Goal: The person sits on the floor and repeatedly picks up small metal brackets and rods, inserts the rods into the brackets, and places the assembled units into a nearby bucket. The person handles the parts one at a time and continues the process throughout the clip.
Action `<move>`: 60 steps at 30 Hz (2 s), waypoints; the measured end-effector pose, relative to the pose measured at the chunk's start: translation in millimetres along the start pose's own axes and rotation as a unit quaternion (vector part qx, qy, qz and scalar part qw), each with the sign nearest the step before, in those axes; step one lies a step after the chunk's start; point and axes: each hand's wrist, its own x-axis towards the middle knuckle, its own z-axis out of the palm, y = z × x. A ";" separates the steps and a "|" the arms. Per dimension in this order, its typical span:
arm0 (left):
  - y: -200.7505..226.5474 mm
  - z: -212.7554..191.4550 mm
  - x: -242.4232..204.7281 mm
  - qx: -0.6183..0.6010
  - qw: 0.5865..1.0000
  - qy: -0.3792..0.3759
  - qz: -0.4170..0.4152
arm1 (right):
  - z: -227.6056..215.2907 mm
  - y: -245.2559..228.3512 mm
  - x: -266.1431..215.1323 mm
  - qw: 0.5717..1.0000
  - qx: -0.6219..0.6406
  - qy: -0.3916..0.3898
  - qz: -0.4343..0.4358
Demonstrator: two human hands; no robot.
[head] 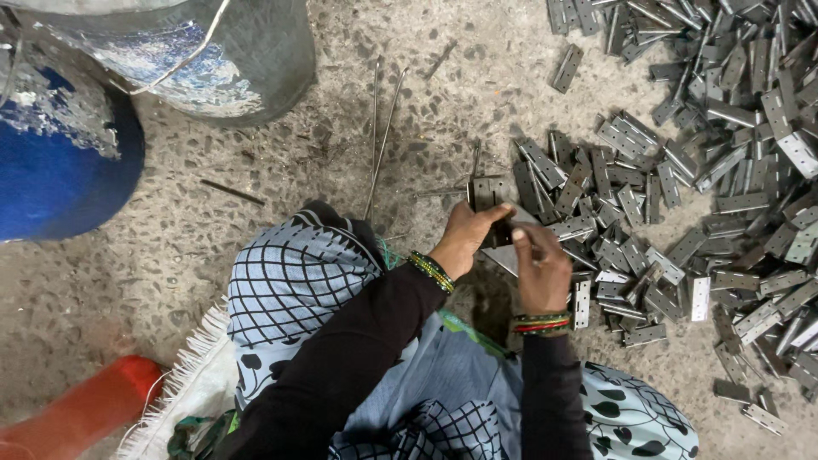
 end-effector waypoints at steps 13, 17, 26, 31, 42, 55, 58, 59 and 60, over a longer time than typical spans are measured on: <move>30.2 7.2 -26.7 -0.109 0.986 -0.040 0.115 | -24.3 78.4 41.1 0.951 -0.268 -0.014 -0.151; 33.2 8.9 -31.0 -0.048 0.997 0.034 0.043 | -41.5 63.9 40.5 0.990 0.113 0.057 0.056; 11.5 6.6 -17.1 -0.110 0.988 0.089 0.070 | 30.7 25.4 -48.7 0.908 0.339 0.099 0.224; -0.5 6.5 -3.9 -0.028 0.992 0.112 0.055 | 63.8 57.8 -68.0 0.782 0.509 0.023 0.359; -31.1 3.4 -5.4 0.049 0.994 -0.004 0.094 | 61.2 61.0 -71.6 0.937 0.138 0.027 0.320; 1.3 9.8 -26.5 0.137 0.981 -0.062 0.123 | 11.7 -9.6 -59.5 0.984 0.125 -0.019 0.123; 9.0 10.4 -29.5 0.178 0.978 -0.058 0.096 | 10.3 -2.9 -62.7 0.926 0.324 0.005 0.195; 8.5 9.5 -29.9 0.155 0.979 -0.069 0.112 | 10.7 -0.3 -64.8 0.898 0.366 0.035 0.242; 6.4 8.6 -29.3 0.132 0.980 -0.079 0.127 | 11.0 2.6 -67.0 0.865 0.406 0.064 0.287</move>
